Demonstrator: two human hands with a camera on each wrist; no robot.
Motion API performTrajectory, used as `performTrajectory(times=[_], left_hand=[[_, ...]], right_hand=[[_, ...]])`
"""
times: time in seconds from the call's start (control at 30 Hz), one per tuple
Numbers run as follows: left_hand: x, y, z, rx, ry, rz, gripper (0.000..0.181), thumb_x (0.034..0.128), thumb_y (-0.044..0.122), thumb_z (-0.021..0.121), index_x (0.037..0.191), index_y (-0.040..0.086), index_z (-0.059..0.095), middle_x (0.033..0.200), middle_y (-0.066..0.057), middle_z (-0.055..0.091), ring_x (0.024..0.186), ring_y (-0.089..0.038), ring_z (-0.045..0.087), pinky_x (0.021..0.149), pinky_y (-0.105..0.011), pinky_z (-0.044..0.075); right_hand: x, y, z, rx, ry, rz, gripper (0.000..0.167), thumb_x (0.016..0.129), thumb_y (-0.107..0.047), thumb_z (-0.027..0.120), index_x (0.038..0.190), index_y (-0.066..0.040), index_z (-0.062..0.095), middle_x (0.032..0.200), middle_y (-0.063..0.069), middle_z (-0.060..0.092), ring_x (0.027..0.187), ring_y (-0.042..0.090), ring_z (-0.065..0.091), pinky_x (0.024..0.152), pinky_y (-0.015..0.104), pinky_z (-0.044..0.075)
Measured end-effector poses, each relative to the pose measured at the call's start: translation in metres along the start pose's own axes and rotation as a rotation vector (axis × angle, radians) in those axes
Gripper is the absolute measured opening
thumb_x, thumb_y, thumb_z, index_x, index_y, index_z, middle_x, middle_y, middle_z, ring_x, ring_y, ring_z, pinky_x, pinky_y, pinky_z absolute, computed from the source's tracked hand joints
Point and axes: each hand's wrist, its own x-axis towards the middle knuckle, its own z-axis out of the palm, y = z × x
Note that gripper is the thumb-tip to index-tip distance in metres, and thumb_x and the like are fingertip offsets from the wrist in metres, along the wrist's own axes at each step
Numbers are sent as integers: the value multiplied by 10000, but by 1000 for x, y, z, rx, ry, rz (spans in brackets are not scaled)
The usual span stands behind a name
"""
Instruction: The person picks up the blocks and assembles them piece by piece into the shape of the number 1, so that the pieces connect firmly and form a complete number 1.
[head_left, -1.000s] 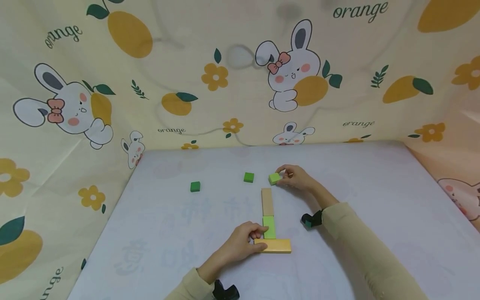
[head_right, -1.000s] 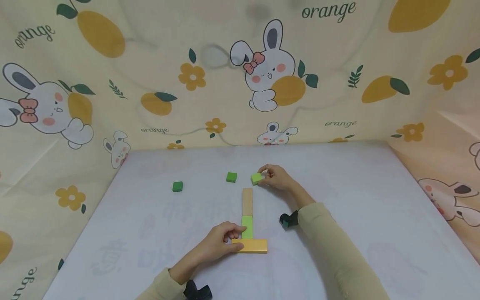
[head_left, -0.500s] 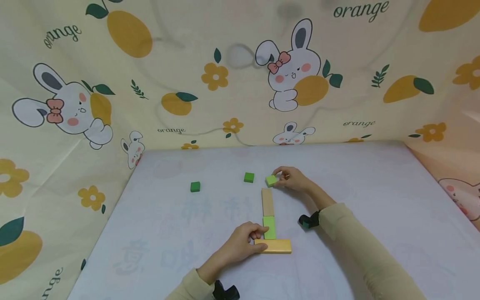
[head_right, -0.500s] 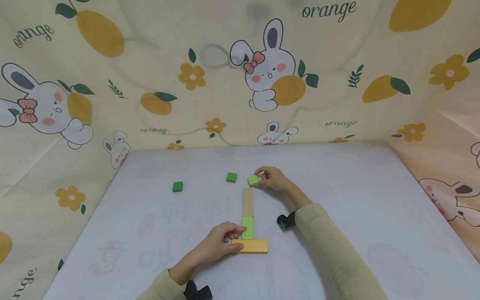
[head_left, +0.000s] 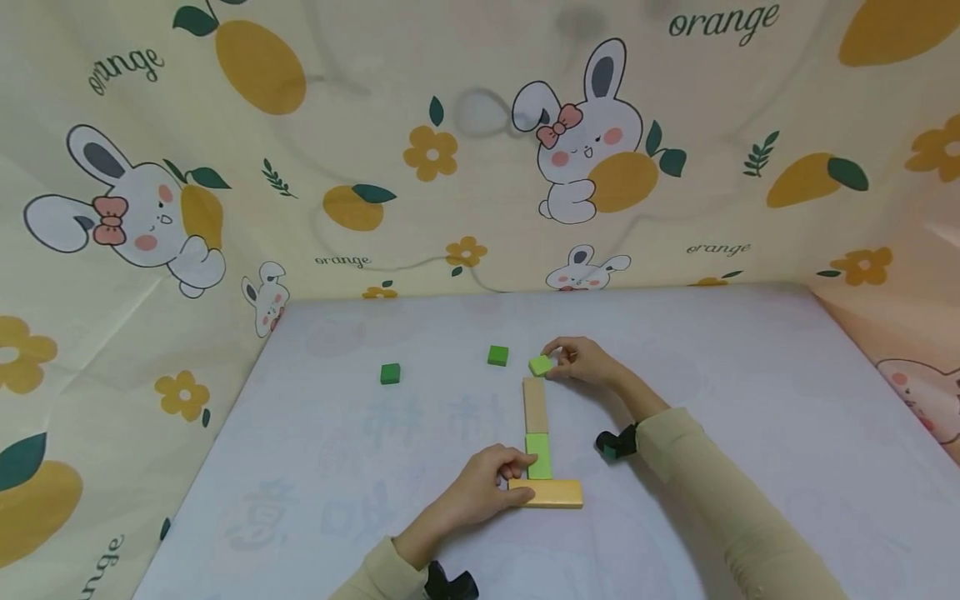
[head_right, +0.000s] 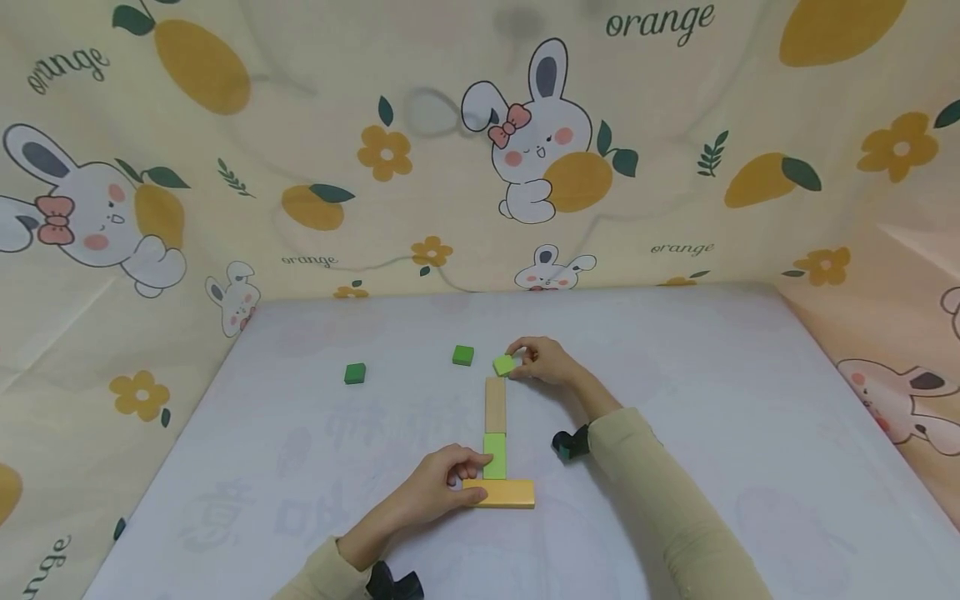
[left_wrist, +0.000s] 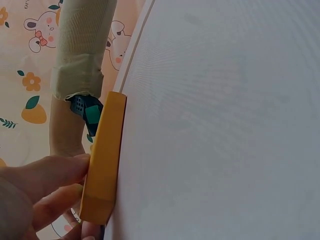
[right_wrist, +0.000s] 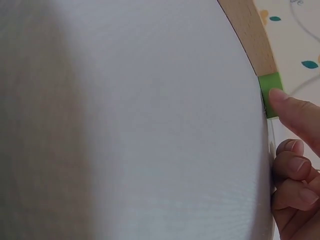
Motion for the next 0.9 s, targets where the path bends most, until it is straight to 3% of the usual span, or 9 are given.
performTrajectory(times=[0.6, 0.9], left_hand=[[0, -2, 1, 12, 4, 0, 394, 824, 94, 737, 1198, 7, 648, 904, -76, 606, 789, -33, 461, 716, -137, 411], [0, 0, 0, 15, 10, 5, 391, 823, 99, 738, 1192, 5, 648, 891, -79, 607, 782, -31, 460, 707, -141, 409]], right_hand=[[-3, -2, -1, -11, -28, -22, 426, 812, -117, 751, 1197, -3, 609, 692, -20, 463, 645, 89, 414, 628, 217, 345], [-22, -8, -3, -8, -39, -18, 581, 817, -119, 745, 1330, 5, 502, 713, -8, 509, 645, 83, 429, 633, 205, 372]])
